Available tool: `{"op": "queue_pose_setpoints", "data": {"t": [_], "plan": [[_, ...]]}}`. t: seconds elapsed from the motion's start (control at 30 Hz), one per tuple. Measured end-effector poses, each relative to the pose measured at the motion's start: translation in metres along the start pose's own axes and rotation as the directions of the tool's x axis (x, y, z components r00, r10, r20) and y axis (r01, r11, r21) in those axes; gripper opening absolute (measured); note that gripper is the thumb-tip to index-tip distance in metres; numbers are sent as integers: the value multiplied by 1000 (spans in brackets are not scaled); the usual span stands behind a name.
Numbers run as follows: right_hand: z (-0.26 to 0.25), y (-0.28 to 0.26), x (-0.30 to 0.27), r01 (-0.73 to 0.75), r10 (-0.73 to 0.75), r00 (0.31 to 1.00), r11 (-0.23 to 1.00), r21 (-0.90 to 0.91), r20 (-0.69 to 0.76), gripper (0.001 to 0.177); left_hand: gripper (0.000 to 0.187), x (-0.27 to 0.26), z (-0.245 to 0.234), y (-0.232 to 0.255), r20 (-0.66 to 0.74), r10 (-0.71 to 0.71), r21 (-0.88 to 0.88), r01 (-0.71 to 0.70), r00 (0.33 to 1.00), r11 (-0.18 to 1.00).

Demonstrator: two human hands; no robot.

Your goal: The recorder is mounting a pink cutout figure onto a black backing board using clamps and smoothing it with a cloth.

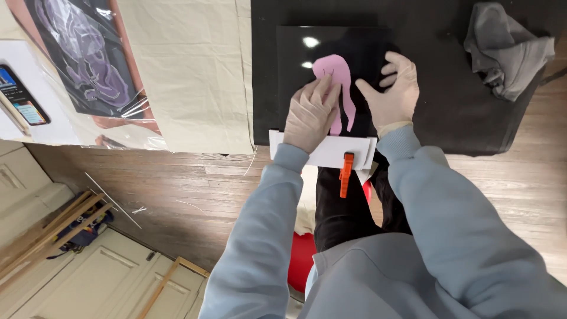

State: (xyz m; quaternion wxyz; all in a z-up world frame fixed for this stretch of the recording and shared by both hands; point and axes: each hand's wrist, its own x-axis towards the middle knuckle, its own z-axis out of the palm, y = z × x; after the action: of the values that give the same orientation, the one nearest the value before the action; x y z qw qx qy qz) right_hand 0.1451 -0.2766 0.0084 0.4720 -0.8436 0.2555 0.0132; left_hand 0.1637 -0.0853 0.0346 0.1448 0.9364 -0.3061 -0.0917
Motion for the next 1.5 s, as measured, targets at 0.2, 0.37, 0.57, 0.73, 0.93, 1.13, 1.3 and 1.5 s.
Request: {"op": "queue_pose_setpoints", "data": {"t": [0.2,0.37,0.57,0.73,0.93,1.13,1.3,1.5], "plan": [[-3,-1,3,30,-30,1000,1000,8,-7,63,49,-3,12,-5,44,8,26,-9,999,1000],[-49,-6,-56,-131,127,991,988,77,49,37,52,2,-2,-3,143,3,24,-6,990,1000],[-50,75,-216,-481,414,854,860,173,315,36,70,4,-3,-5,236,-4,1,4,972,1000],[-7,49,-222,-574,361,703,796,190,613,84,76,-2,-1,-8,223,14,-34,-6,975,999],[31,80,-226,-612,473,715,780,134,515,71,83,-1,4,-8,184,32,-20,-29,982,999],[45,65,-222,-675,605,689,736,51,400,37,83,-2,10,-11,177,29,-8,-28,984,1000],[52,67,-223,-654,608,721,756,35,333,26,70,-6,20,-14,160,27,47,-34,987,998],[56,77,-225,-538,511,796,843,-7,324,26,66,-8,27,-17,129,21,13,-22,991,1000]]}}
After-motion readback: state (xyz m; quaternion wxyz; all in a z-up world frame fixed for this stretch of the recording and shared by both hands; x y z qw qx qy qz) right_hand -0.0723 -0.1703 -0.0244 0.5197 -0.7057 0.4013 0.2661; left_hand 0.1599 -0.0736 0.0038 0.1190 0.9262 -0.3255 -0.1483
